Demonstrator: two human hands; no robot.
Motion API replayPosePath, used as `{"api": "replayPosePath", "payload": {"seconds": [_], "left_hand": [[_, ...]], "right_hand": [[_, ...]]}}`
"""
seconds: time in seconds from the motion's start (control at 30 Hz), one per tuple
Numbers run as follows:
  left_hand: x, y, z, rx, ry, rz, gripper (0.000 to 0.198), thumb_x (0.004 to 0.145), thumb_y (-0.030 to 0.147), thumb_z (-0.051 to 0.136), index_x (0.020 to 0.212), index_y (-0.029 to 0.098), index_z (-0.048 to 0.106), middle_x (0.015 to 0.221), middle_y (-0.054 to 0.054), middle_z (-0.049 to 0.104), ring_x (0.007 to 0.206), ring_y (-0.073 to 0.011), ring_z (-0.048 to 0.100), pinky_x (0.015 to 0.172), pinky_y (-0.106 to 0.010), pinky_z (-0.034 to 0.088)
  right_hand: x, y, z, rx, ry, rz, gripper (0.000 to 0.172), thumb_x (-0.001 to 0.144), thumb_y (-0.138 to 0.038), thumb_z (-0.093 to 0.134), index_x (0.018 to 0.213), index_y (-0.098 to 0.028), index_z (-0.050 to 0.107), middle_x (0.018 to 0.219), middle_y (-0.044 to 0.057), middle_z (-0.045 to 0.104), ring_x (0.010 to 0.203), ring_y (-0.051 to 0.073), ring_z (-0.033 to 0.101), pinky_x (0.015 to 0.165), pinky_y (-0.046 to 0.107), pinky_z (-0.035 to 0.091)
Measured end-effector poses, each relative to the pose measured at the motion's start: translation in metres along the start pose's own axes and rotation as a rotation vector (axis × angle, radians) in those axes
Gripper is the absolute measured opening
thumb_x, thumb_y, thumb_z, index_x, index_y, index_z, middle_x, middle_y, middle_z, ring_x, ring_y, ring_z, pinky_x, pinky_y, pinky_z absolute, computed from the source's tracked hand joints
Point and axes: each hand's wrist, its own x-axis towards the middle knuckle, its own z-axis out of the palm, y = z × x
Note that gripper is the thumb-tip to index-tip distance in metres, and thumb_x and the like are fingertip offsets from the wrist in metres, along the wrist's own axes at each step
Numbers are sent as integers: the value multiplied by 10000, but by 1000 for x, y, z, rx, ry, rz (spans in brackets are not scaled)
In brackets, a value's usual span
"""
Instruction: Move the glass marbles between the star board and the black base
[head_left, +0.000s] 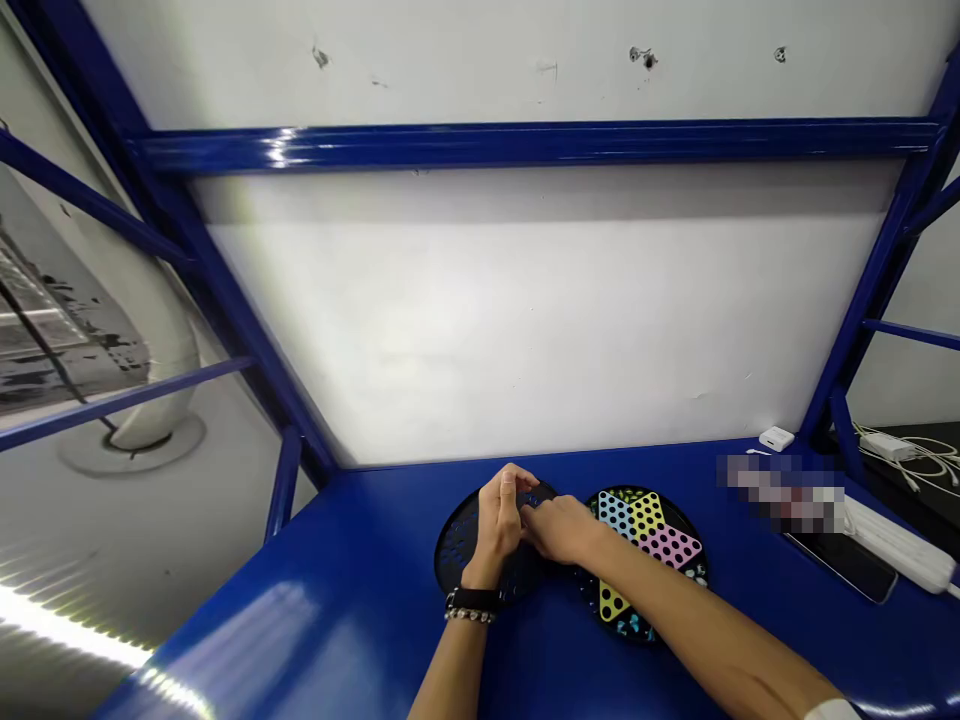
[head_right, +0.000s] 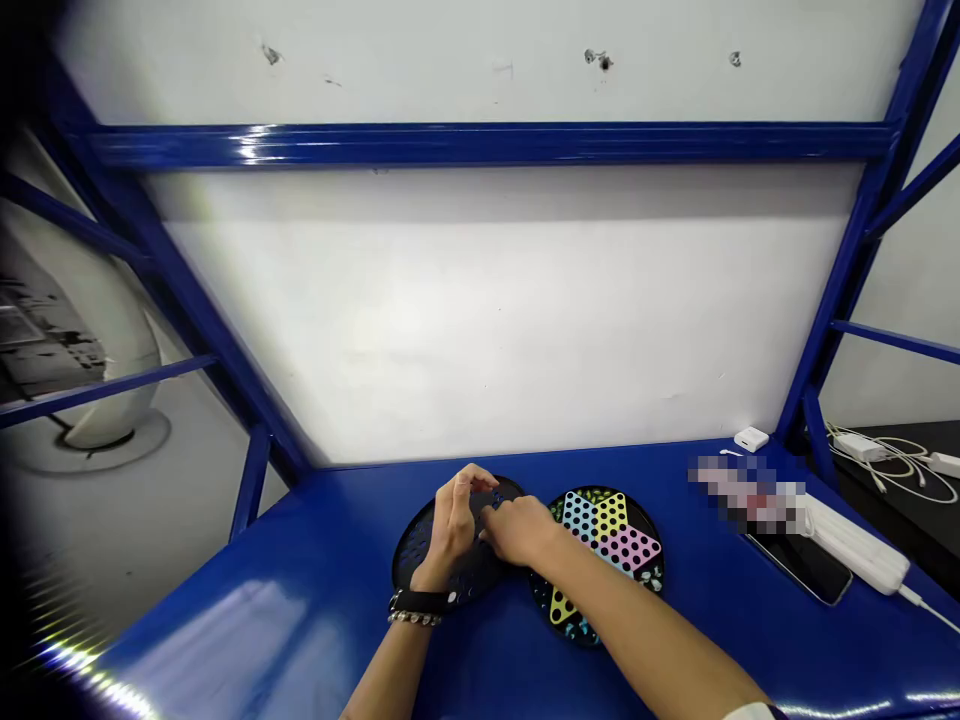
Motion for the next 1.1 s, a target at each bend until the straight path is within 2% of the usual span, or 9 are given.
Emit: {"api": "replayPosePath", "payload": {"seconds": [0.17,0.33,0.47,0.57,0.7,0.77,0.87,0.97,1.1], "left_hand": [[4,-6,-11,36,49,-22,581,991,515,215,717,207,625,720,-47,654,697,-193,591,682,-320,492],[2,3,-8,49,-11,27,550,996,486,236,728,198,620,737,-43,647,723,-198,585,708,-318,477],[0,6,-4,51,-50,26,551,1001,495,227,743,198,614,757,-40,647,736,-191,582,719,-306,469],[-1,5,-1,63,-107,0,547,999,513,227,770,205,617,782,-49,658,758,-197,587,736,-308,474],[-2,5,3,106,-228,-12,531,999,523,261,800,210,642,807,-59,681,779,-209,607,769,-331,483],[-3,5,7,119,-274,-14,524,997,525,286,809,207,657,814,-60,693,785,-213,621,772,-337,485],[-5,3,13,123,-326,-33,539,993,546,298,804,208,673,809,-57,701,781,-216,629,750,-329,480],[-6,-1,19,94,-337,-51,577,993,564,277,780,205,676,777,-51,691,751,-209,621,731,-320,474],[-6,-5,21,52,-326,-64,562,1000,546,278,792,200,669,781,-47,686,761,-203,621,735,-315,469]], "right_hand": [[10,-11,18,-1,21,-63,262,957,-322,507,1113,-146,622,1079,138,703,921,286,690,759,406,537],[-14,-8,13,-46,79,-108,236,919,-335,521,1016,-165,652,1077,133,661,1023,298,602,869,466,493],[-38,-3,2,22,91,-97,283,937,-395,507,1046,-174,648,1086,126,650,1049,298,566,917,490,450],[-58,16,-13,190,173,-27,384,960,-472,478,1206,-200,593,1226,121,618,1128,292,531,962,486,419],[-91,66,-27,344,234,236,380,1011,-441,356,1251,-233,564,1308,93,585,1192,251,511,1006,451,395],[-106,92,-25,335,243,377,377,1006,-436,353,1237,-236,574,1306,95,585,1200,255,508,1013,455,388],[-122,117,-13,311,214,450,347,995,-390,369,1203,-233,598,1264,92,602,1193,262,511,1023,457,374],[-126,121,-3,278,184,424,337,984,-334,376,1186,-221,620,1208,96,607,1146,259,528,973,428,402],[-116,111,-3,117,246,371,308,940,-243,426,1155,-193,641,1202,112,575,1098,266,515,909,410,413]]}}
